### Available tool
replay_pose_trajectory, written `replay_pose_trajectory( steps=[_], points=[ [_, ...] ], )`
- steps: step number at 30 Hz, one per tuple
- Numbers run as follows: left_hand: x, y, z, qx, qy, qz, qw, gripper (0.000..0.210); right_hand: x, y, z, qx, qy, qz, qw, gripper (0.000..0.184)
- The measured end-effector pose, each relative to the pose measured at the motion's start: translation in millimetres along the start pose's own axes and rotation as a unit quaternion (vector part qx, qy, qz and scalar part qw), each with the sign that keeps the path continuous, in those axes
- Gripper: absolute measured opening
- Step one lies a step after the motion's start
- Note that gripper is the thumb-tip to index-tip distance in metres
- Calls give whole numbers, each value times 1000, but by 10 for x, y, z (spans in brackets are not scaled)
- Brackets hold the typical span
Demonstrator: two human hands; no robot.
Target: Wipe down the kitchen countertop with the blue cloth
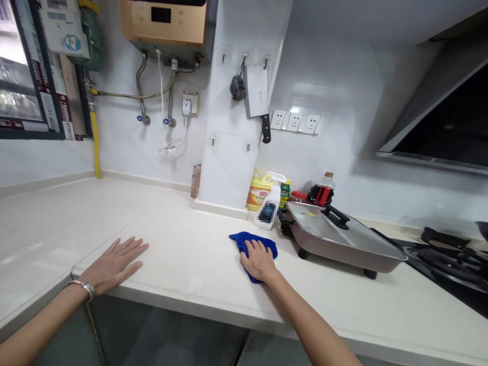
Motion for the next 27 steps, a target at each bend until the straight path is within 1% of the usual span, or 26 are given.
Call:
replay_pose_trajectory(
  steps=[4, 8, 11, 13, 15, 17, 20, 23, 25, 27],
  points=[
    [31, -47, 34, 10, 24, 40, 999, 69, -399, -28, -87, -2, -37, 0, 999, 62],
    [27, -19, -3, 7, 26, 34, 999, 68, -729, -25, -96, 2, -65, 3, 998, 59],
    [32, 14, -49, 9, 17, 23, 1000, 66, -916, -10, -12, 5, -90, 11, 996, 55],
    [46, 34, -68, 10, 15, 18, 1000, 65, -1012, 2, 91, 8, -115, 15, 993, 55],
    [60, 45, -77, 13, 17, 16, 1000, 63, -1089, 15, 266, 10, -129, 16, 991, 56],
    [70, 51, -90, 18, 15, 13, 1000, 62, -1157, 27, 532, 8, -118, 14, 993, 56],
    [75, 69, -109, 27, 12, 2, 1000, 61, -1241, 47, 1039, 1, -65, 5, 998, 56],
    [79, 78, -116, 28, 16, 3, 999, 60, -1314, 70, 1528, -7, -3, -3, 1000, 55],
    [84, 83, -124, 30, 17, 9, 999, 60, -1372, 84, 1780, -12, 31, -5, 999, 54],
    [89, 86, -137, 33, 16, 13, 999, 61, -1443, 95, 1957, -17, 53, -5, 998, 54]
  ],
)
Point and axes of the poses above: each hand's wrist, its own x-axis away from the middle knuckle, its own y-axis out of the back of the hand, z = x × y, the point moved 10 cm from there along -x, towards the middle knuckle, and after that the axes turned 3 degrees about x, right-handed, at the moved point
